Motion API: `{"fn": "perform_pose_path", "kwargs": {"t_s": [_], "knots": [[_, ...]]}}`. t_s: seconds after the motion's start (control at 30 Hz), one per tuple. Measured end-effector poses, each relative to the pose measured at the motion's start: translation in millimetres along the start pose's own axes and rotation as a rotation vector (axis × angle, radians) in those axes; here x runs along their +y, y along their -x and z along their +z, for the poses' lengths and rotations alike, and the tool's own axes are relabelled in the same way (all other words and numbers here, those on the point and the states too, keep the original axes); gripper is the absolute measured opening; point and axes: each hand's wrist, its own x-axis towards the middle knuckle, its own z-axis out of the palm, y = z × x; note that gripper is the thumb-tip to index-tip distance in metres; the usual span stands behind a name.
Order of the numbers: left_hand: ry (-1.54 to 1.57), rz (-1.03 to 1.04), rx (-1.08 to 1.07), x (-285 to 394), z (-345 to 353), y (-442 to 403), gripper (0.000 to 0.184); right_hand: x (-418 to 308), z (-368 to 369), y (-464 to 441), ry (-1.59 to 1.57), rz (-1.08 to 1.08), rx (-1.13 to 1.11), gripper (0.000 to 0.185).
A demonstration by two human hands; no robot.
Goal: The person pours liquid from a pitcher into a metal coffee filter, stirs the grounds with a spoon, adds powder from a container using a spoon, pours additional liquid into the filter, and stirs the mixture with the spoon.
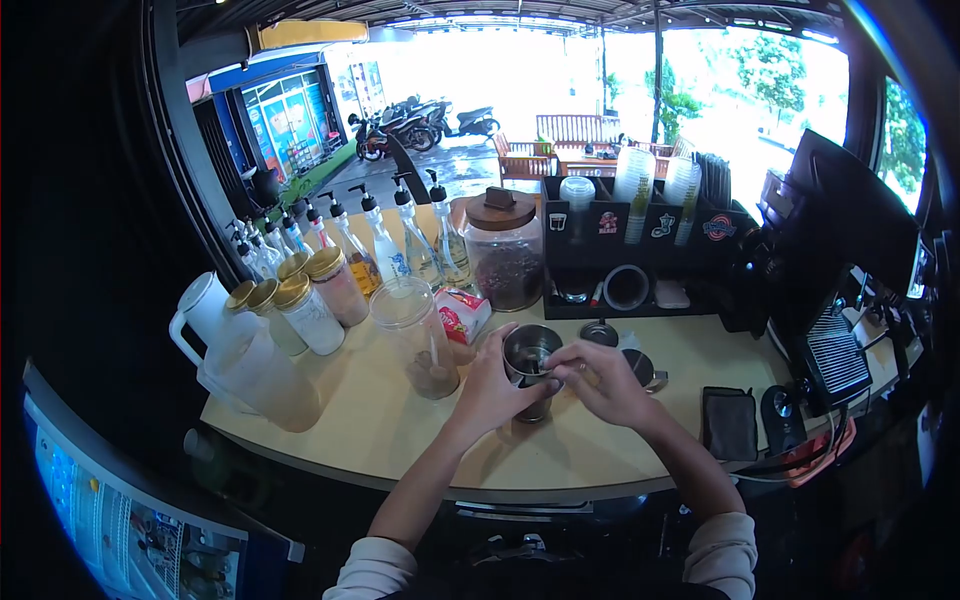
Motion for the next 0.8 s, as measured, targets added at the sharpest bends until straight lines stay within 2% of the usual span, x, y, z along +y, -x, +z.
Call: {"fn": "perform_pose_path", "kwargs": {"t_s": [0.07,0.13,0.2,0.33,0.4,0.47,0.53,0.6,0.67,0.8], "knots": [[-0.001,-0.004,0.003,5,-2,0,0.089,-2,3,5,-0.088,0.030,-0.095,0.012],[-0.001,-0.007,0.007,7,-3,1,0.088,-3,1,5,-0.049,-0.002,-0.064,0.013],[0.036,0.124,0.061,6,-2,2,0.088,-4,-1,4,0.048,0.009,0.062,0.015],[0.131,0.182,0.097,10,-4,0,0.082,-13,4,7,0.123,-0.115,0.064,0.016],[0.150,0.246,0.082,6,-6,-2,0.082,-23,4,8,0.099,-0.142,-0.020,0.016],[0.177,0.284,0.061,3,-8,-4,0.083,-21,2,5,0.102,-0.153,0.037,0.014],[0.206,0.320,0.041,1,-8,-5,0.085,-20,-1,1,0.096,-0.128,0.205,0.014],[0.246,0.408,0.029,1,-8,-8,0.084,-24,1,2,0.115,-0.144,0.195,0.014],[0.265,0.406,0.033,-1,-7,-9,0.084,-27,5,6,0.107,-0.152,0.048,0.016],[0.251,0.433,0.020,0,-7,-10,0.083,-30,0,1,0.141,-0.153,0.187,0.016]]}}
